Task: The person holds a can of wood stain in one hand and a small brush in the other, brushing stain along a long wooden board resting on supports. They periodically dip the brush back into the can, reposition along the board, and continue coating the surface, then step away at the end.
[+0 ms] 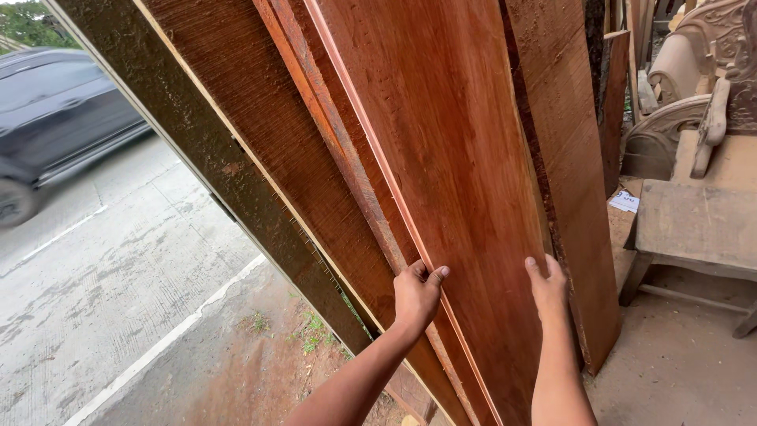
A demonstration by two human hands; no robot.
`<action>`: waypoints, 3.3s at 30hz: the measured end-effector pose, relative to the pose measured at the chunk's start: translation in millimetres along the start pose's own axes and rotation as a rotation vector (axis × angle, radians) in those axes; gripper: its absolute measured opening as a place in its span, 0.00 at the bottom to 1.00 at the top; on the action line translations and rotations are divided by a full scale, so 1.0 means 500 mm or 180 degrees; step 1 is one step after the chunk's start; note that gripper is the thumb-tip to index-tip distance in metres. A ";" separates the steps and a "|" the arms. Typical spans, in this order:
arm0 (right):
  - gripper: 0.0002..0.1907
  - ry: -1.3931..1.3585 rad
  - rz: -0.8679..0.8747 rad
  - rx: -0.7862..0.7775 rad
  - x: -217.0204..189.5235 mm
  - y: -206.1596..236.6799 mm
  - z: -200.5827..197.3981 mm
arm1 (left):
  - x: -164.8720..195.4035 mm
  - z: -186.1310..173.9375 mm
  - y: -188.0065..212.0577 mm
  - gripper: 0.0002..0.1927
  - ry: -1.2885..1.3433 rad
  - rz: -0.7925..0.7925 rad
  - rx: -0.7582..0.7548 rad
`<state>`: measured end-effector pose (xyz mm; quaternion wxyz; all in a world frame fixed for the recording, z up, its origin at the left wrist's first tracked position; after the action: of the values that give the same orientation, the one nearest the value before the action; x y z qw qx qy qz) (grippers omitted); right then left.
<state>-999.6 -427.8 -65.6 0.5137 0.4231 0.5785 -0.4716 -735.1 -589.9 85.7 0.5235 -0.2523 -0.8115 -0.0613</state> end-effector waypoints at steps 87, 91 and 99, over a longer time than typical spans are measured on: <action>0.23 0.0306 -0.0661 0.0149 -0.001 0.338 0.032 | -0.156 -0.177 0.204 0.10 0.0057 0.1003 -0.0269; 0.20 0.0410 -0.0526 -0.0128 -0.037 0.438 0.079 | -0.181 -0.227 0.245 0.18 -0.0089 0.0447 -0.0700; 0.21 -0.0170 -0.1099 -0.0462 -0.196 0.481 0.137 | -0.183 -0.372 0.287 0.17 0.0292 0.0828 -0.0941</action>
<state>-740.7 -448.0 3.1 0.4695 0.2667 0.6612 -0.5208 -485.2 -565.0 64.2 0.5206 -0.4261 -0.7296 -0.1231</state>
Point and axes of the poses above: each hand's wrist, its own y-axis away from the middle knuckle, its own z-axis out of the palm, x = y × z, the point moved 9 cm from there along -y, towards the middle knuckle, and after that the axes turned 6 degrees about x, right-handed, at the moved point
